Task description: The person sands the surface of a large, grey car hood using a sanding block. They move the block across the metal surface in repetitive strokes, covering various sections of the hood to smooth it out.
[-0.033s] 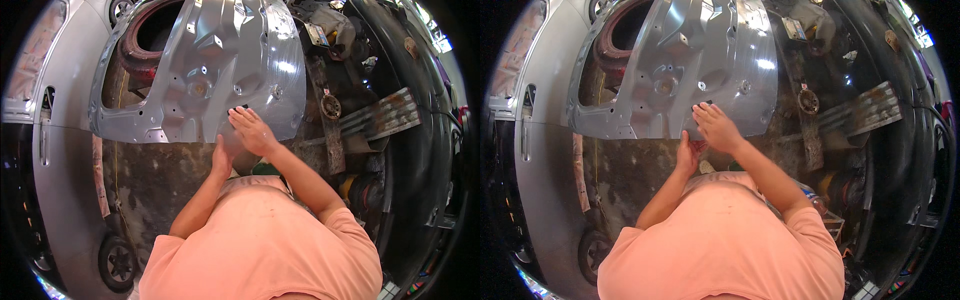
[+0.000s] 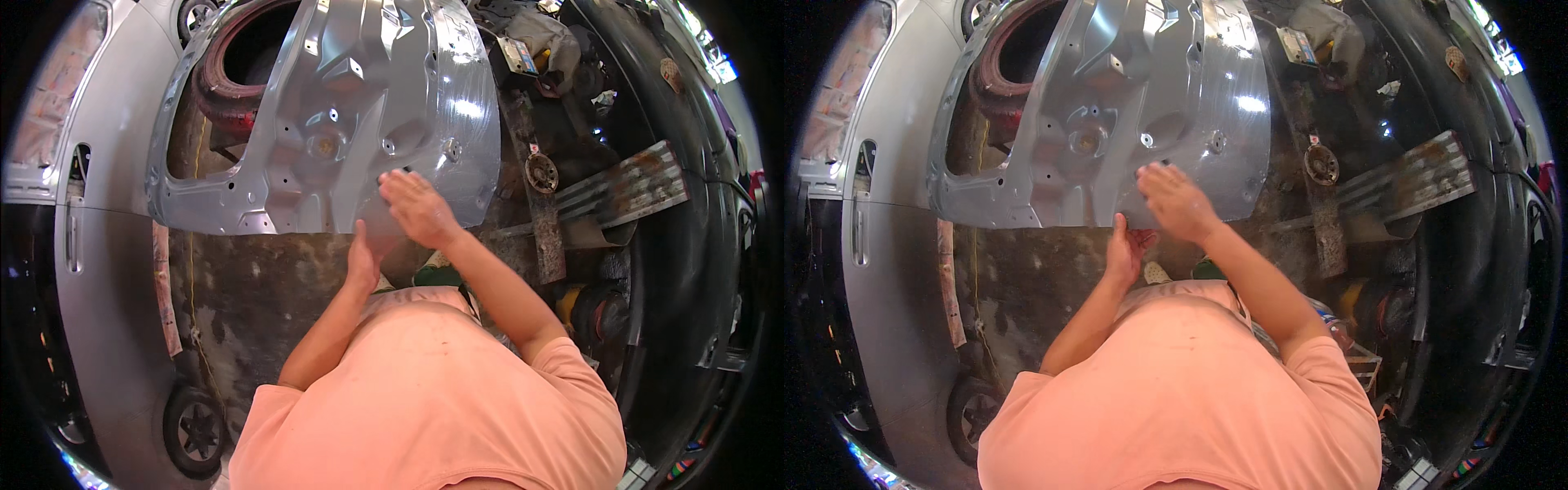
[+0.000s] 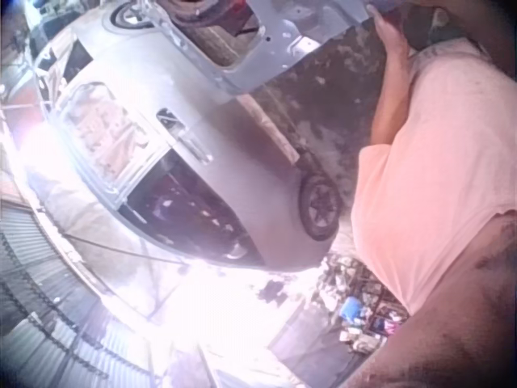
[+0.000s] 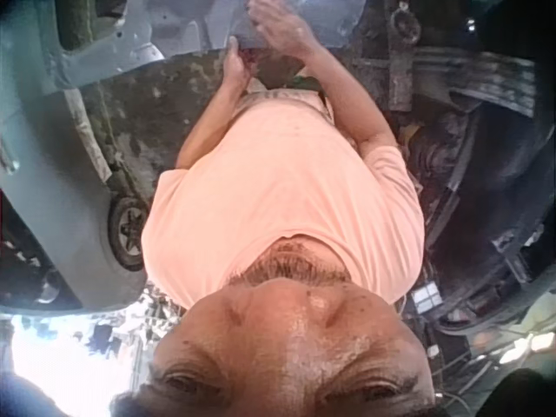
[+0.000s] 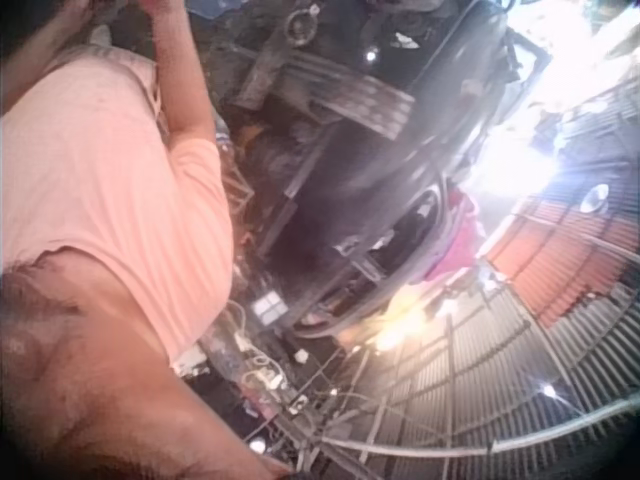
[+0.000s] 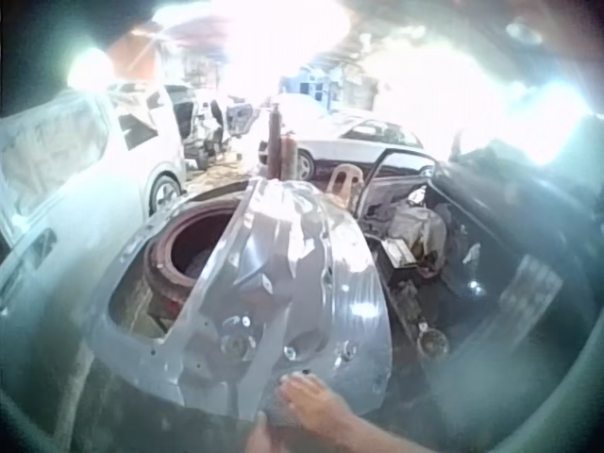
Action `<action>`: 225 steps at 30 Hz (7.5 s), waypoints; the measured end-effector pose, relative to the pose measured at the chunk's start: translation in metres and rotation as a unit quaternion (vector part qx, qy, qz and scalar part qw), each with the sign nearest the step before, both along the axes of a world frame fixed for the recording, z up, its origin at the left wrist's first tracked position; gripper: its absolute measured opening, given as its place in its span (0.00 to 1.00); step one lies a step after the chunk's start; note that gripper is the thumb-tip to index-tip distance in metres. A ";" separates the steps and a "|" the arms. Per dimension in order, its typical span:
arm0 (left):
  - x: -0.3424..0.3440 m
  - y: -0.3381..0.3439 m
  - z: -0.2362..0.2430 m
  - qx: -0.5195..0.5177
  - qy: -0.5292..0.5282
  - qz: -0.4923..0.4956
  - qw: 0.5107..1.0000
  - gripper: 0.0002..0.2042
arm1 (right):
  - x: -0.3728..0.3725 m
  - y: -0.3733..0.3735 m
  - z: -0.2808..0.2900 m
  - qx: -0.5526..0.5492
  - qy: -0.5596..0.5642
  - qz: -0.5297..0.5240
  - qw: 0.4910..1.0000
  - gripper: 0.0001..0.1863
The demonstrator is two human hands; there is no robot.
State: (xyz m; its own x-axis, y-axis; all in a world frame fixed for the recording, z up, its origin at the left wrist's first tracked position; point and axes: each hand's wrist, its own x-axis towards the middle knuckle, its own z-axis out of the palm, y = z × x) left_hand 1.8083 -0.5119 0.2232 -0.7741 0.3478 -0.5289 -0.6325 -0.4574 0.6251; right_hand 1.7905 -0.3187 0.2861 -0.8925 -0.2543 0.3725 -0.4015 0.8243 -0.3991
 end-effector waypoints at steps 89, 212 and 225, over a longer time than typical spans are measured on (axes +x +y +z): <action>0.004 0.057 0.000 -0.079 0.047 -0.214 0.973 0.27 | 0.116 0.046 -0.119 -0.201 -0.119 -0.486 0.842 0.31; 0.028 0.103 0.010 -0.219 0.003 -0.088 0.972 0.19 | 0.064 0.231 -0.103 -0.300 -0.314 -0.383 0.815 0.60; 0.039 0.116 0.005 -0.283 0.051 -0.028 0.957 0.19 | -0.007 0.258 -0.059 -0.150 -0.001 -0.150 0.977 0.24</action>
State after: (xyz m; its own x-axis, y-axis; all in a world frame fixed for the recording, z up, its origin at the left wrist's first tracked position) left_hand 1.8469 -0.3962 0.2278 -0.8206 0.0708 -0.5671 -0.5681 0.0059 0.8229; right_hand 1.7837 -0.0605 0.2275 -0.9107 0.1398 0.3886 -0.1580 0.7514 -0.6406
